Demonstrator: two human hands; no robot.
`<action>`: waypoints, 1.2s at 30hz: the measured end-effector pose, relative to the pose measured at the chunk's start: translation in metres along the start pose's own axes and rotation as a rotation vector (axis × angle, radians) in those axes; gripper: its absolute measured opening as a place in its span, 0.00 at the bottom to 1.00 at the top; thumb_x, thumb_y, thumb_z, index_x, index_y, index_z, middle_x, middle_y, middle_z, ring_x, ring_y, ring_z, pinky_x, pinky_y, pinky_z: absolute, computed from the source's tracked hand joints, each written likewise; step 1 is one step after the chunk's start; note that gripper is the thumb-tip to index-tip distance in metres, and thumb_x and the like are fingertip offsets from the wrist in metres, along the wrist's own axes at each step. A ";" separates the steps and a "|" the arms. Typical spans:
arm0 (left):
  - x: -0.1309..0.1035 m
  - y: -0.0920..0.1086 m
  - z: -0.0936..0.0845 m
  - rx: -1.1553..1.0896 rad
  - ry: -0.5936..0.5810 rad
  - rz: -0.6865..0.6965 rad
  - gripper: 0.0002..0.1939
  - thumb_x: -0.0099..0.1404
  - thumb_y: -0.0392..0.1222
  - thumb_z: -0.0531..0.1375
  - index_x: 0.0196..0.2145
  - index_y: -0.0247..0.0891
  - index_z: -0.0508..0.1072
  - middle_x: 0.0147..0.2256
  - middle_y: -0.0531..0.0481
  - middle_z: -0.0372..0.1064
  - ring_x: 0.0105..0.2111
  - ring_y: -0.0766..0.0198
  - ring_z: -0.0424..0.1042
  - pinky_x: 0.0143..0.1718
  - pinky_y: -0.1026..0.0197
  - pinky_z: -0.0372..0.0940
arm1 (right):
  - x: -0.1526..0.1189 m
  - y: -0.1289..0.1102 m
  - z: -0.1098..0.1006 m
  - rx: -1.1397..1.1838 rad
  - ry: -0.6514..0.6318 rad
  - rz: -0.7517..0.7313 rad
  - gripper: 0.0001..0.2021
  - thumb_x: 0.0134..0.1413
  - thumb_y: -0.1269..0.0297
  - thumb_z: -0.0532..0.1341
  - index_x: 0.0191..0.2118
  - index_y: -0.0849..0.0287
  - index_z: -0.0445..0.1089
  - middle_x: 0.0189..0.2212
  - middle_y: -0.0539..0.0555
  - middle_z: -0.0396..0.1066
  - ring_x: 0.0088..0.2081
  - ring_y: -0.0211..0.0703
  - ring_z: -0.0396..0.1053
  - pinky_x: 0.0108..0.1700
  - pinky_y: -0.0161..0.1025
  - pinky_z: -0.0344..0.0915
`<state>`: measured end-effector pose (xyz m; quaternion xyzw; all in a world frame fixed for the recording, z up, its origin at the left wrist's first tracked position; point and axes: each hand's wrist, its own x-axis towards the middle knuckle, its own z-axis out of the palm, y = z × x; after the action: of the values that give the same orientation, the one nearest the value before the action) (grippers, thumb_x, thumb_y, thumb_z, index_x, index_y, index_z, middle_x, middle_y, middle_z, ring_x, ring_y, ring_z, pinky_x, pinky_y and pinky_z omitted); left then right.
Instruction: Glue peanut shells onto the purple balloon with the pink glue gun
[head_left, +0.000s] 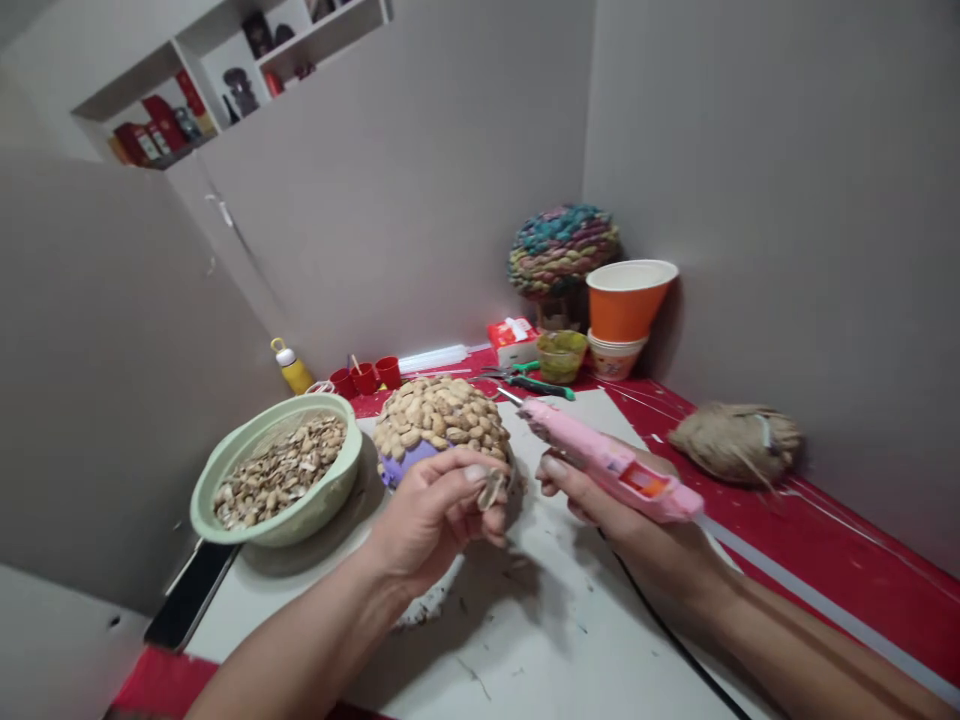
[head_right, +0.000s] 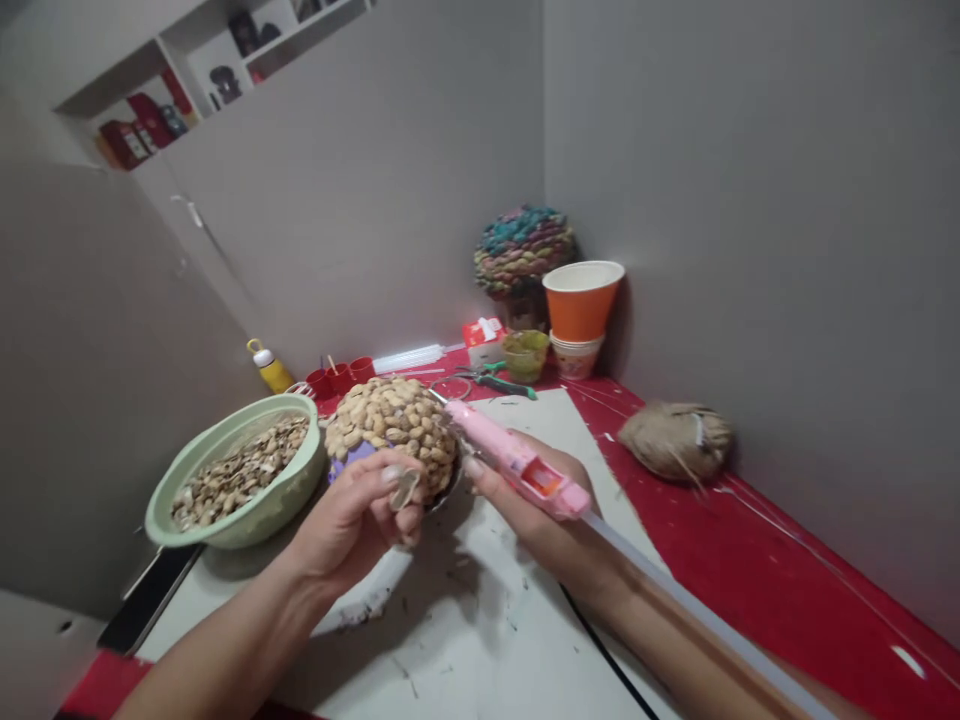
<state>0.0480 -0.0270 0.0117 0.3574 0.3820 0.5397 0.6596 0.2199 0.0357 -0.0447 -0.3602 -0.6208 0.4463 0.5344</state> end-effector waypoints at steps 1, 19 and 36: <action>0.002 0.000 0.002 -0.027 -0.010 -0.024 0.14 0.50 0.44 0.73 0.32 0.33 0.78 0.24 0.52 0.72 0.20 0.71 0.68 0.23 0.67 0.68 | 0.000 0.001 -0.001 -0.013 0.006 0.009 0.19 0.51 0.49 0.66 0.43 0.58 0.76 0.31 0.55 0.75 0.32 0.48 0.71 0.30 0.39 0.67; 0.005 -0.040 -0.002 -0.090 -0.170 -0.119 0.14 0.54 0.41 0.72 0.36 0.35 0.76 0.27 0.53 0.73 0.22 0.72 0.71 0.24 0.70 0.68 | 0.007 0.006 0.001 0.076 0.003 -0.104 0.16 0.54 0.50 0.63 0.27 0.58 0.65 0.21 0.50 0.66 0.24 0.40 0.62 0.27 0.37 0.59; 0.013 -0.102 -0.022 0.042 -0.335 -0.392 0.21 0.40 0.44 0.78 0.31 0.32 0.80 0.23 0.49 0.75 0.19 0.69 0.71 0.24 0.67 0.64 | 0.008 0.005 0.001 0.034 -0.043 -0.059 0.15 0.55 0.51 0.62 0.27 0.58 0.66 0.22 0.51 0.68 0.25 0.40 0.63 0.28 0.37 0.58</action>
<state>0.0745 -0.0291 -0.0900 0.3743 0.3406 0.3269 0.7982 0.2177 0.0445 -0.0465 -0.3231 -0.6348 0.4484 0.5399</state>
